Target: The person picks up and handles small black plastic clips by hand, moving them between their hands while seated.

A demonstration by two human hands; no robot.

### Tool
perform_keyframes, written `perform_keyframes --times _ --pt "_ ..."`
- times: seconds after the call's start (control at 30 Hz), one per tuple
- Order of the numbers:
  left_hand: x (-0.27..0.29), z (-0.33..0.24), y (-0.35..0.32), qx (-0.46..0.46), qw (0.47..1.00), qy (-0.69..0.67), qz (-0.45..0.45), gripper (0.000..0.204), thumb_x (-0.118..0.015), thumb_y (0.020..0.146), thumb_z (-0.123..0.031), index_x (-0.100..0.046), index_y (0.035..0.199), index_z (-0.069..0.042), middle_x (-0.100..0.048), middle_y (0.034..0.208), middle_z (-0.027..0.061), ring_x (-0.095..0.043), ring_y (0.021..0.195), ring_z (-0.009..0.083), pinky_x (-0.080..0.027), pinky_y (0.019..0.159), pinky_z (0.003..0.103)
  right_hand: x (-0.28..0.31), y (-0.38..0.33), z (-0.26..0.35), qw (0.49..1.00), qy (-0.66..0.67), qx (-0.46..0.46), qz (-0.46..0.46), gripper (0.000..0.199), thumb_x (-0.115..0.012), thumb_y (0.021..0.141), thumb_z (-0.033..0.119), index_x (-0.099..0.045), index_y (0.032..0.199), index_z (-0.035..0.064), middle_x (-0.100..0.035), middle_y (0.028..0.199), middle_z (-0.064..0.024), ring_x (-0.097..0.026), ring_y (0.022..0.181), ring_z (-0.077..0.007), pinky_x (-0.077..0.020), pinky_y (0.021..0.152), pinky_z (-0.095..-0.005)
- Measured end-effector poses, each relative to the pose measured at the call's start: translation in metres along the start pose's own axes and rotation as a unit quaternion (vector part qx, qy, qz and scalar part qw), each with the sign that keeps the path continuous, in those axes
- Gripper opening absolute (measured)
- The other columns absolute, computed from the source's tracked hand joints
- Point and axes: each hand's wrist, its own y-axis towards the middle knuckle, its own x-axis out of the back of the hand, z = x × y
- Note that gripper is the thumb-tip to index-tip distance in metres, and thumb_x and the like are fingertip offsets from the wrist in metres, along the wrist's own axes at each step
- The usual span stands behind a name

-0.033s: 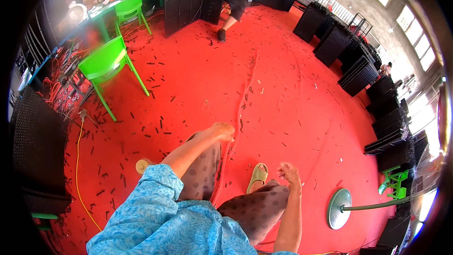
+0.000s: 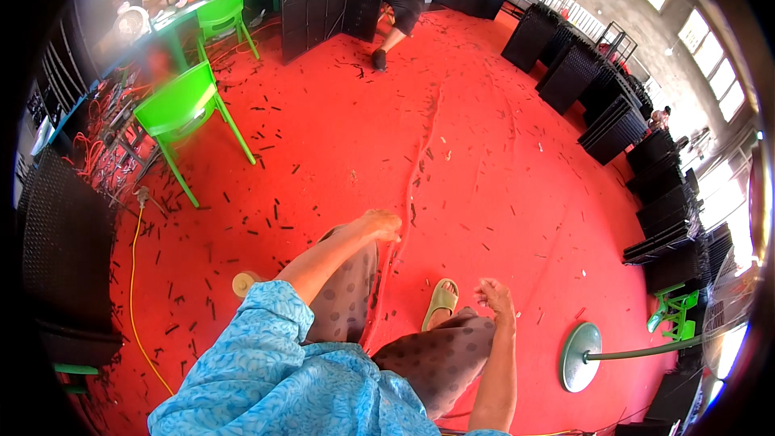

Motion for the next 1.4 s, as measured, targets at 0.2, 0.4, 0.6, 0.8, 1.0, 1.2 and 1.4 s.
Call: perform_keyframes --times 0.2,0.4,0.6,0.8,1.0,1.2,1.4 --pt "-0.006 0.007 0.003 -0.021 1.0 0.004 -0.01 0.032 -0.059 0.067 -0.038 -0.057 0.081 -0.009 -0.057 0.081 0.0123 -0.053 0.082 0.0305 -0.041 0.067 0.043 0.0 0.0 -0.001 1.0 -0.006 -0.012 0.006 0.03 -0.057 0.078 0.029 -0.052 0.091 0.0025 -0.057 0.071 -0.0053 -0.054 0.055 -0.0089 -0.0421 0.047 -0.0193" --pt "-0.008 0.01 0.005 -0.021 1.0 0.006 0.0 0.033 -0.059 0.067 -0.039 -0.056 0.082 -0.01 -0.057 0.082 0.012 -0.053 0.083 0.0306 -0.041 0.067 0.043 0.001 0.0 -0.002 1.0 -0.011 -0.015 0.011 0.03 -0.056 0.078 0.028 -0.052 0.092 0.0023 -0.057 0.071 -0.0051 -0.054 0.056 -0.0088 -0.042 0.047 -0.0192" --pt "-0.009 0.009 0.004 -0.031 0.999 0.002 -0.021 0.033 -0.059 0.067 -0.039 -0.056 0.082 -0.01 -0.057 0.082 0.0119 -0.053 0.083 0.0305 -0.041 0.067 0.043 0.004 0.003 -0.007 1.0 -0.012 -0.02 0.013 0.031 -0.055 0.079 0.029 -0.052 0.094 0.0018 -0.057 0.072 -0.0051 -0.054 0.056 -0.0088 -0.0419 0.047 -0.0193" --pt "-0.002 0.003 0.001 -0.027 1.0 0.009 -0.014 0.033 -0.059 0.067 -0.038 -0.057 0.082 -0.009 -0.057 0.081 0.0126 -0.053 0.082 0.0309 -0.041 0.067 0.043 0.004 0.003 -0.008 0.999 -0.018 -0.025 0.018 0.032 -0.055 0.079 0.029 -0.051 0.095 0.0017 -0.057 0.073 -0.0057 -0.054 0.056 -0.0091 -0.042 0.047 -0.0193" --pt "-0.002 0.003 -0.001 -0.027 0.999 0.006 -0.019 0.033 -0.059 0.067 -0.037 -0.057 0.081 -0.008 -0.057 0.08 0.0131 -0.054 0.081 0.0313 -0.042 0.067 0.043 0.004 0.005 -0.01 0.999 -0.013 -0.032 0.025 0.029 -0.055 0.079 0.026 -0.05 0.096 0.0022 -0.057 0.073 -0.006 -0.054 0.056 -0.0095 -0.0419 0.047 -0.0193" --pt "-0.002 0.003 0.0 -0.027 1.0 -0.001 -0.013 0.033 -0.059 0.067 -0.037 -0.057 0.081 -0.007 -0.057 0.08 0.0132 -0.054 0.081 0.0314 -0.042 0.067 0.043 0.008 0.008 -0.015 0.999 -0.014 -0.024 0.04 0.026 -0.054 0.08 0.022 -0.05 0.098 0.0028 -0.058 0.074 -0.0065 -0.055 0.057 -0.01 -0.0418 0.047 -0.0194" --pt "-0.002 0.005 0.0 -0.036 0.999 -0.001 -0.016 0.033 -0.059 0.067 -0.037 -0.056 0.081 -0.007 -0.057 0.081 0.0133 -0.053 0.081 0.0315 -0.041 0.067 0.043 0.008 0.008 -0.015 0.999 -0.019 -0.021 0.038 0.027 -0.053 0.08 0.022 -0.05 0.098 0.003 -0.058 0.074 -0.0065 -0.055 0.057 -0.0102 -0.0419 0.047 -0.0195"
